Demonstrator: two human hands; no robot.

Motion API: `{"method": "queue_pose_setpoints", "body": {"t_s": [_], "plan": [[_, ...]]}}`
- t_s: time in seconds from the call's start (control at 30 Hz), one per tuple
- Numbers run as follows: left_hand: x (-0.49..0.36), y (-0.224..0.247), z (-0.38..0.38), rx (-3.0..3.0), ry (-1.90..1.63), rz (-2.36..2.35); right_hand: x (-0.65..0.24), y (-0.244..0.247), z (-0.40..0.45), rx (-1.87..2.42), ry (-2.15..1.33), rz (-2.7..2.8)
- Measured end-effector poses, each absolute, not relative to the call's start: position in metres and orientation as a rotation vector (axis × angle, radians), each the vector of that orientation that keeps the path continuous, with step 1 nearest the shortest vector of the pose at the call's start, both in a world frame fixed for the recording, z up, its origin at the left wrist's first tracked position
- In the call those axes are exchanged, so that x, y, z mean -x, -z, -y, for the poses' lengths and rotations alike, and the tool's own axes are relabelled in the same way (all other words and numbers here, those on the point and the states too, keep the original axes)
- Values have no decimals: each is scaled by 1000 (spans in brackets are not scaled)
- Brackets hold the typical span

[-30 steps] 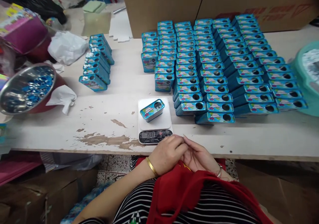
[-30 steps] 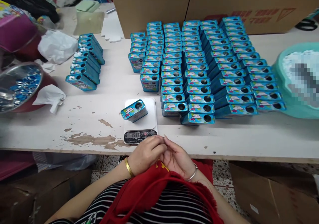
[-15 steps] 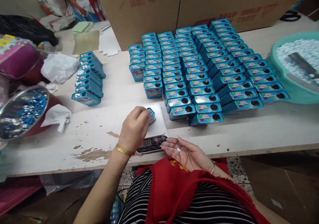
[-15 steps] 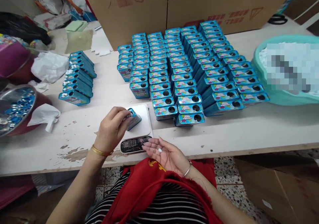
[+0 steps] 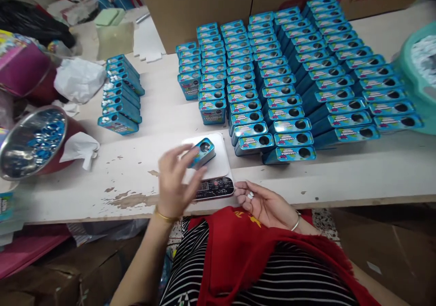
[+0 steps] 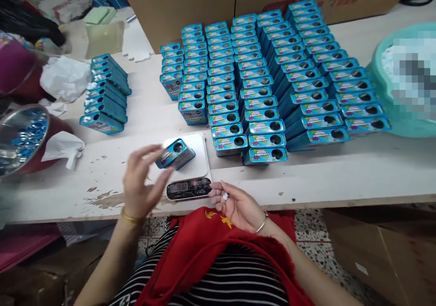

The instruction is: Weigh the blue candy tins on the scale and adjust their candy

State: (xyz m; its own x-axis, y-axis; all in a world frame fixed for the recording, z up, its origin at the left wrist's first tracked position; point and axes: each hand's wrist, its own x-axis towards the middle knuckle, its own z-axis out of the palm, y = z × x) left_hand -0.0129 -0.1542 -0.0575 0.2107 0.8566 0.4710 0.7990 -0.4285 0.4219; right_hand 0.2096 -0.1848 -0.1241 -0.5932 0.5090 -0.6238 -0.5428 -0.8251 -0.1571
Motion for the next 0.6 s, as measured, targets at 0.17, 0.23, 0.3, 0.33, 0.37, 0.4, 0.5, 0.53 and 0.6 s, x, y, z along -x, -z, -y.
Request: {"method": "queue_pose_setpoints", "body": {"t_s": [0.17, 0.23, 0.3, 0.33, 0.37, 0.4, 0.5, 0.53, 0.6], "plan": [[57, 60, 136, -2218, -967, -1754, -223, 132, 179, 1064, -2174, 60], [60, 67, 133, -2190, -917, -1694, -226, 136, 177, 1115, -2124, 96], [59, 73, 133, -2154, -913, -1648, -228, 140, 176, 1156, -2092, 104], [58, 75, 132, -2136, -922, -1631, -229, 142, 176, 1169, -2080, 102], [58, 77, 132, -2120, -934, -1616, -230, 144, 176, 1175, -2073, 99], [57, 78, 132, -2105, -947, -1601, -230, 145, 177, 1176, -2068, 97], [56, 79, 132, -2078, -964, -1551, -230, 147, 177, 1175, -2070, 101], [55, 80, 132, -2079, -952, -1544, -230, 148, 176, 1176, -2071, 105], [51, 80, 132, -2119, -888, -1553, -229, 149, 176, 1181, -2067, 105]]}}
